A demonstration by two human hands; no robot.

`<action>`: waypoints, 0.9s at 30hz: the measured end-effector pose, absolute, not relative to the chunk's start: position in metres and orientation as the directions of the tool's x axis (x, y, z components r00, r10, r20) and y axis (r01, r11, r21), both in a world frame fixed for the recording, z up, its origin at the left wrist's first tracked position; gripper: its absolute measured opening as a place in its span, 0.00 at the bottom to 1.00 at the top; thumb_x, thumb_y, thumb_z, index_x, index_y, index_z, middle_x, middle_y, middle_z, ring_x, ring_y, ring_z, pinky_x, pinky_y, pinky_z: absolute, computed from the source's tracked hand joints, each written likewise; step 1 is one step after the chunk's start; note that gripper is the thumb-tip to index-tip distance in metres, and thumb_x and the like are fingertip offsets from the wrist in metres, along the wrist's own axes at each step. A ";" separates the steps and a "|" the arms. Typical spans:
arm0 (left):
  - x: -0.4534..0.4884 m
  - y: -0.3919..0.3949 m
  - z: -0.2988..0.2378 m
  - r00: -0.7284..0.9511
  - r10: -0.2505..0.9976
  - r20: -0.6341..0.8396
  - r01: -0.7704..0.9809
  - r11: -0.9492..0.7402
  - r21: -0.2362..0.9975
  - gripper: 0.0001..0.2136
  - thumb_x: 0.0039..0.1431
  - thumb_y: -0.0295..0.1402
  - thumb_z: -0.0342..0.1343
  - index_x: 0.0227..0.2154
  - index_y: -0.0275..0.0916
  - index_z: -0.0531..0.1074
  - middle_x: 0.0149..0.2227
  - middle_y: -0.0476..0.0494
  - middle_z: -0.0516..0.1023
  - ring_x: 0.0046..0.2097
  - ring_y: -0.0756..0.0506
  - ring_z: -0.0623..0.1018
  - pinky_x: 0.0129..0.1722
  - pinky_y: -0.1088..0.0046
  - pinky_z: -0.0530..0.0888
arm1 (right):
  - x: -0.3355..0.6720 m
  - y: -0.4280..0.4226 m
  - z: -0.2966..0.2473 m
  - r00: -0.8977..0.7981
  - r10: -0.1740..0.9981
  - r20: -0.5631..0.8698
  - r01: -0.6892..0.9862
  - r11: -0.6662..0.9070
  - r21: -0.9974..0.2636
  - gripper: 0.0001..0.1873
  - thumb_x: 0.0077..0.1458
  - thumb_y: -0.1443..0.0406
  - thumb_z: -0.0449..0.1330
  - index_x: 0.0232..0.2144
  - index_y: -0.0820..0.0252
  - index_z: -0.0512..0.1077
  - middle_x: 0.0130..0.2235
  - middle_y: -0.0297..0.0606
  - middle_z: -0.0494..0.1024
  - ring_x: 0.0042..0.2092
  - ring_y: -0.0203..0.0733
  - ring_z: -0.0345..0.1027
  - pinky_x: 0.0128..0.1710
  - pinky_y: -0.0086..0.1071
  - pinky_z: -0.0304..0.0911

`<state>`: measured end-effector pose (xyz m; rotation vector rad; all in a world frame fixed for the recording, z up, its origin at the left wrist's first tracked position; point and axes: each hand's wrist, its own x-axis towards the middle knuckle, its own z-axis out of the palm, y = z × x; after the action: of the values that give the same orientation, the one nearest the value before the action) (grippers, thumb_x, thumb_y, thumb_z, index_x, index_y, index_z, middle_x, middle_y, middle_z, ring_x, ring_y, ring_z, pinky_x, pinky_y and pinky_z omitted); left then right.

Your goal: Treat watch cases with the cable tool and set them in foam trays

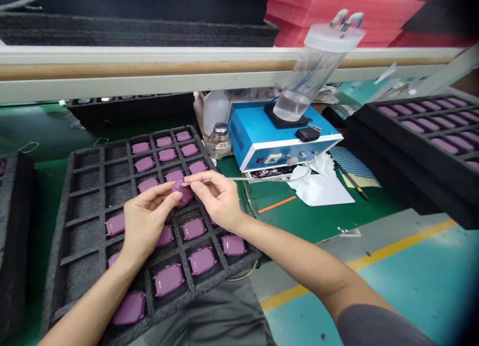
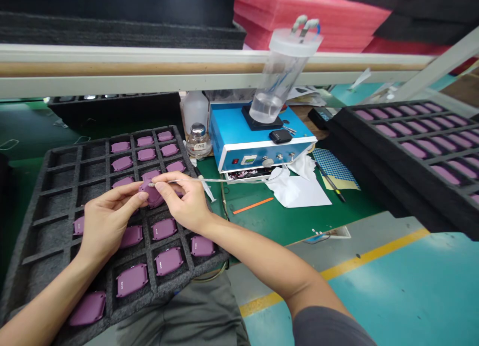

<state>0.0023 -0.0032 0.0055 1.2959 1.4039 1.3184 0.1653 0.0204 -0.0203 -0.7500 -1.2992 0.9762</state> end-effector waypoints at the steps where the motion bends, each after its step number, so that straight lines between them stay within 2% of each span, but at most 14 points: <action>1: 0.002 -0.003 0.006 -0.154 0.984 0.092 0.150 -0.069 0.986 0.19 0.48 0.41 0.74 0.41 0.38 0.84 0.38 0.42 0.87 0.36 0.44 0.85 0.42 0.70 0.82 | 0.165 0.021 -0.020 -0.001 0.902 0.432 -0.157 0.426 -0.891 0.10 0.62 0.57 0.64 0.38 0.56 0.79 0.40 0.38 0.84 0.42 0.40 0.80 0.45 0.34 0.77; 8: 0.006 -0.001 0.000 -0.170 0.981 0.096 0.160 -0.068 0.985 0.18 0.49 0.40 0.73 0.41 0.36 0.83 0.39 0.41 0.86 0.37 0.43 0.84 0.43 0.68 0.81 | 0.167 0.019 -0.019 -0.004 0.885 0.465 -0.096 0.462 -0.882 0.09 0.62 0.58 0.63 0.37 0.56 0.79 0.39 0.38 0.85 0.42 0.40 0.81 0.45 0.34 0.77; 12: 0.006 -0.013 0.002 -0.100 0.978 0.183 0.288 -0.147 0.946 0.12 0.60 0.35 0.63 0.43 0.34 0.81 0.42 0.38 0.86 0.40 0.42 0.84 0.44 0.67 0.80 | 0.169 0.004 -0.023 0.092 0.895 0.437 -0.031 0.442 -0.897 0.08 0.63 0.60 0.64 0.39 0.57 0.80 0.40 0.39 0.85 0.41 0.40 0.81 0.46 0.35 0.77; 14: -0.004 -0.014 0.010 0.001 0.965 0.264 0.481 -0.232 0.846 0.12 0.65 0.31 0.56 0.47 0.35 0.79 0.46 0.37 0.84 0.45 0.42 0.82 0.47 0.65 0.78 | 0.168 0.002 -0.026 0.124 0.903 0.411 -0.042 0.418 -0.907 0.09 0.63 0.59 0.64 0.38 0.58 0.79 0.39 0.39 0.85 0.40 0.40 0.81 0.45 0.36 0.79; 15: -0.013 -0.013 0.016 0.052 0.955 0.293 0.607 -0.263 0.750 0.13 0.66 0.30 0.53 0.48 0.35 0.78 0.47 0.37 0.83 0.47 0.41 0.81 0.50 0.64 0.77 | 0.168 0.002 -0.028 0.117 0.908 0.402 -0.042 0.409 -0.911 0.09 0.62 0.59 0.64 0.38 0.58 0.79 0.39 0.39 0.84 0.39 0.40 0.81 0.45 0.37 0.79; 17: -0.036 -0.006 0.030 0.114 0.947 0.301 0.833 -0.256 0.490 0.14 0.67 0.27 0.49 0.48 0.36 0.78 0.48 0.35 0.81 0.51 0.38 0.78 0.55 0.58 0.73 | 0.166 0.001 -0.029 0.096 0.914 0.395 -0.029 0.399 -0.916 0.10 0.62 0.58 0.65 0.36 0.59 0.79 0.38 0.39 0.84 0.39 0.40 0.81 0.45 0.38 0.80; 19: -0.063 0.006 0.039 0.116 0.966 0.233 0.945 -0.180 0.272 0.15 0.66 0.25 0.47 0.47 0.35 0.79 0.47 0.33 0.81 0.52 0.36 0.77 0.55 0.55 0.72 | 0.166 0.000 -0.028 0.084 0.914 0.397 -0.016 0.400 -0.916 0.11 0.61 0.57 0.65 0.36 0.59 0.79 0.38 0.40 0.84 0.38 0.40 0.81 0.45 0.38 0.80; 20: -0.076 0.013 0.040 0.125 0.978 0.165 0.961 -0.161 0.225 0.16 0.66 0.25 0.47 0.47 0.35 0.79 0.47 0.33 0.81 0.51 0.35 0.77 0.54 0.55 0.72 | 0.166 -0.001 -0.028 0.082 0.913 0.399 -0.016 0.402 -0.916 0.11 0.61 0.57 0.65 0.35 0.59 0.79 0.37 0.40 0.83 0.38 0.40 0.81 0.45 0.38 0.80; 21: -0.087 0.020 0.039 0.158 0.985 0.070 0.961 -0.170 0.217 0.15 0.65 0.25 0.48 0.45 0.36 0.80 0.45 0.34 0.82 0.49 0.36 0.78 0.53 0.57 0.72 | 0.166 -0.002 -0.028 0.077 0.913 0.400 -0.016 0.402 -0.915 0.12 0.61 0.57 0.65 0.35 0.59 0.79 0.37 0.40 0.83 0.38 0.40 0.81 0.45 0.38 0.80; 23: -0.101 0.027 0.033 0.203 0.979 -0.019 0.955 -0.194 0.224 0.14 0.63 0.24 0.51 0.44 0.38 0.81 0.44 0.37 0.83 0.48 0.38 0.79 0.53 0.62 0.72 | 0.167 -0.002 -0.029 0.065 0.916 0.395 -0.013 0.397 -0.918 0.12 0.61 0.56 0.65 0.36 0.60 0.79 0.37 0.40 0.83 0.38 0.40 0.80 0.45 0.38 0.80; 27: -0.103 0.004 0.024 0.156 0.987 0.043 0.972 -0.161 0.173 0.20 0.62 0.23 0.51 0.54 0.38 0.77 0.54 0.34 0.79 0.55 0.38 0.76 0.56 0.62 0.70 | 0.168 -0.003 -0.034 0.076 0.920 0.384 0.000 0.385 -0.923 0.13 0.60 0.56 0.65 0.36 0.60 0.80 0.37 0.40 0.84 0.37 0.40 0.81 0.45 0.39 0.80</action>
<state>-0.1032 0.0041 0.0235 2.3066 1.9633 0.2222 0.1678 -0.0029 -0.0335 -0.9382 -1.3060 0.8703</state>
